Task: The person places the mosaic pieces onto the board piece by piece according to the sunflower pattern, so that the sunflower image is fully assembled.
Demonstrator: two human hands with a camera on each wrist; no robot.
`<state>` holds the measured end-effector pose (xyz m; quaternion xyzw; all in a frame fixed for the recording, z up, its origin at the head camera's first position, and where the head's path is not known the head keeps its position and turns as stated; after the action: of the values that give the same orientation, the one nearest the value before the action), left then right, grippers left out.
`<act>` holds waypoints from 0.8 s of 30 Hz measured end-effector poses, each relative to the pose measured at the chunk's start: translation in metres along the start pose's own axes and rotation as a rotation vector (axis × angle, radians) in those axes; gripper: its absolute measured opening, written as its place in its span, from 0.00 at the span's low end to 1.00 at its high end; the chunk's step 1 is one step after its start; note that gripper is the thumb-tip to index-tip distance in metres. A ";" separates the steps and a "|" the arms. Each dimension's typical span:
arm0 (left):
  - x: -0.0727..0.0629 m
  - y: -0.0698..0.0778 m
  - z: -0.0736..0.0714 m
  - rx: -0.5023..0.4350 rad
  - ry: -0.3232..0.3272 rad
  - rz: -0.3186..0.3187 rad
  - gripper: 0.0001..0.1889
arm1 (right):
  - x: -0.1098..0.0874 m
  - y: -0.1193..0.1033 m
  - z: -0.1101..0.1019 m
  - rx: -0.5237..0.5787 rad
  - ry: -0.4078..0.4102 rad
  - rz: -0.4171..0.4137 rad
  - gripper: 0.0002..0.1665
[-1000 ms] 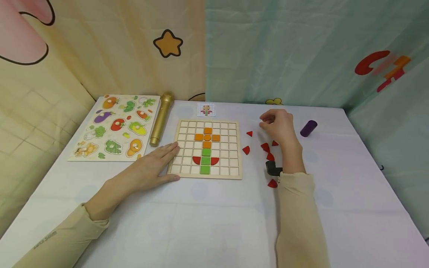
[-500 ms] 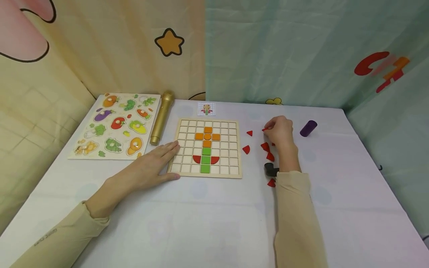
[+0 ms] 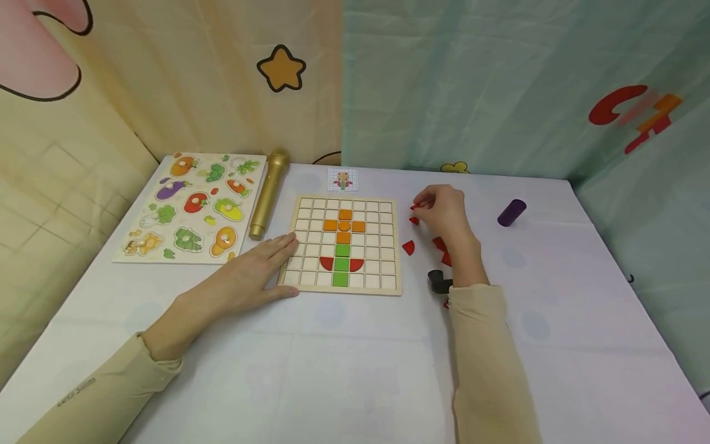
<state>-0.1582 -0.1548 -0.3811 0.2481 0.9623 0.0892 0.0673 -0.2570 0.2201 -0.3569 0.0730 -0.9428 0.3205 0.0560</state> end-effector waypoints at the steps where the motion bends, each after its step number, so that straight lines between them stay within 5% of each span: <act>1: 0.000 0.000 -0.001 -0.001 0.000 0.001 0.51 | 0.001 -0.005 0.003 0.009 -0.009 -0.023 0.10; 11: 0.000 0.002 -0.002 -0.020 -0.026 -0.014 0.51 | 0.014 -0.054 0.043 0.077 -0.140 -0.161 0.07; 24: 0.002 0.001 -0.002 -0.025 -0.029 -0.022 0.51 | 0.025 -0.059 0.058 0.062 -0.242 -0.171 0.06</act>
<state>-0.1595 -0.1533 -0.3795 0.2380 0.9627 0.0968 0.0851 -0.2748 0.1357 -0.3639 0.1926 -0.9227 0.3323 -0.0331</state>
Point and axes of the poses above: each hand's wrist, its own x-axis towards the middle knuckle, its own z-axis out of the palm, y = z × x, the point moved 1 cm from there along x, towards the middle knuckle, and after that the axes turned 7 degrees about -z, right-handed, at the moved point
